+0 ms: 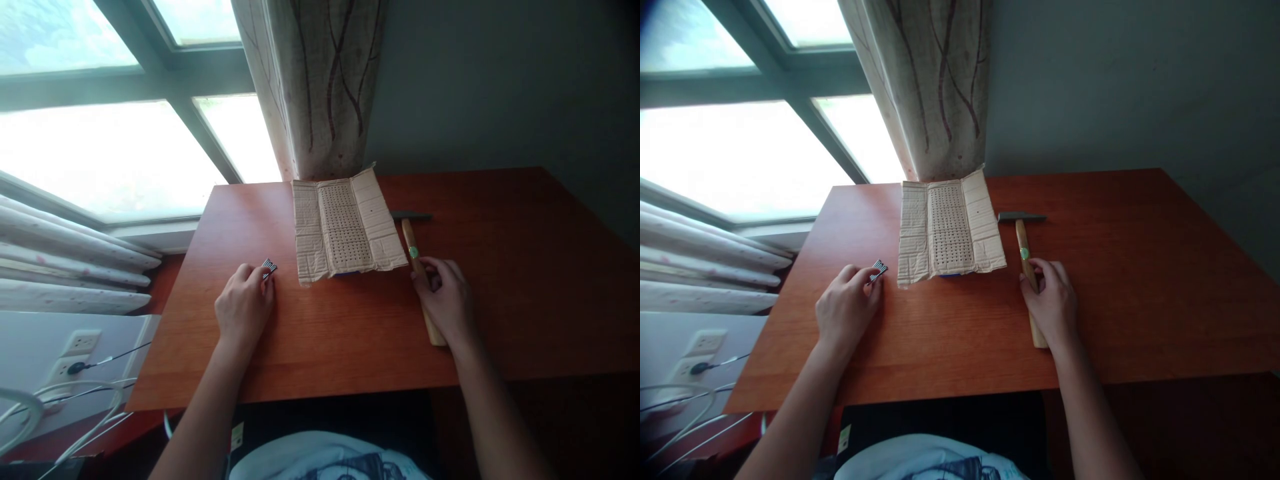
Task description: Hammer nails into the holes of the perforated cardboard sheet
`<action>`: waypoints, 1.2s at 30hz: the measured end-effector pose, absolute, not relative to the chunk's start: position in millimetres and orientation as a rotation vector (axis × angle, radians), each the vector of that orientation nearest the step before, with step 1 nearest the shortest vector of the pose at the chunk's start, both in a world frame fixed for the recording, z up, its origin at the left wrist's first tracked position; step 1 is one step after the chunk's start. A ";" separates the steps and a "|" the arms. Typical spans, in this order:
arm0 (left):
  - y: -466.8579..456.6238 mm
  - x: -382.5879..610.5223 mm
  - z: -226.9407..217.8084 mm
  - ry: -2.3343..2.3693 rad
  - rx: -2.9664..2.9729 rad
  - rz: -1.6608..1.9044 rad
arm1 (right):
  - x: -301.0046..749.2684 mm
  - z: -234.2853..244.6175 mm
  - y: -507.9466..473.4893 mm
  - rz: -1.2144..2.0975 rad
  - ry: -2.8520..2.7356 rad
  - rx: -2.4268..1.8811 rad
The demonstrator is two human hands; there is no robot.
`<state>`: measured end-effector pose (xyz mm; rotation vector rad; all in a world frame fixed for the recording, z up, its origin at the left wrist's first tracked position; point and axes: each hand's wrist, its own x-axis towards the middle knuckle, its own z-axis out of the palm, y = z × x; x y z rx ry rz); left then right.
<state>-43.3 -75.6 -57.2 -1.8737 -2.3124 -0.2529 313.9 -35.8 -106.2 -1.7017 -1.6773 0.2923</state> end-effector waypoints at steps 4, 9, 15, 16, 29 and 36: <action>-75.4 -43.1 -58.5 -2.309 -1.866 -0.249 | 314.0 -105.8 -35.8 0.302 -1.671 -1.693; -75.4 -43.7 -59.6 -2.323 -1.872 -0.238 | 314.0 -105.4 -36.2 0.313 -1.670 -1.701; -75.6 -42.6 -56.4 -2.345 -1.899 -0.185 | 313.8 -104.7 -36.5 0.305 -1.672 -1.701; -76.0 -42.2 -54.8 -2.348 -1.923 -0.161 | 313.6 -104.4 -36.5 0.303 -1.672 -1.704; -78.0 -45.7 -36.1 -2.263 -2.342 0.199 | 313.1 -103.7 -36.0 0.301 -1.669 -1.698; -83.1 -49.8 -39.2 -2.345 -2.369 -0.446 | 311.5 -101.5 -36.0 0.322 -1.667 -1.696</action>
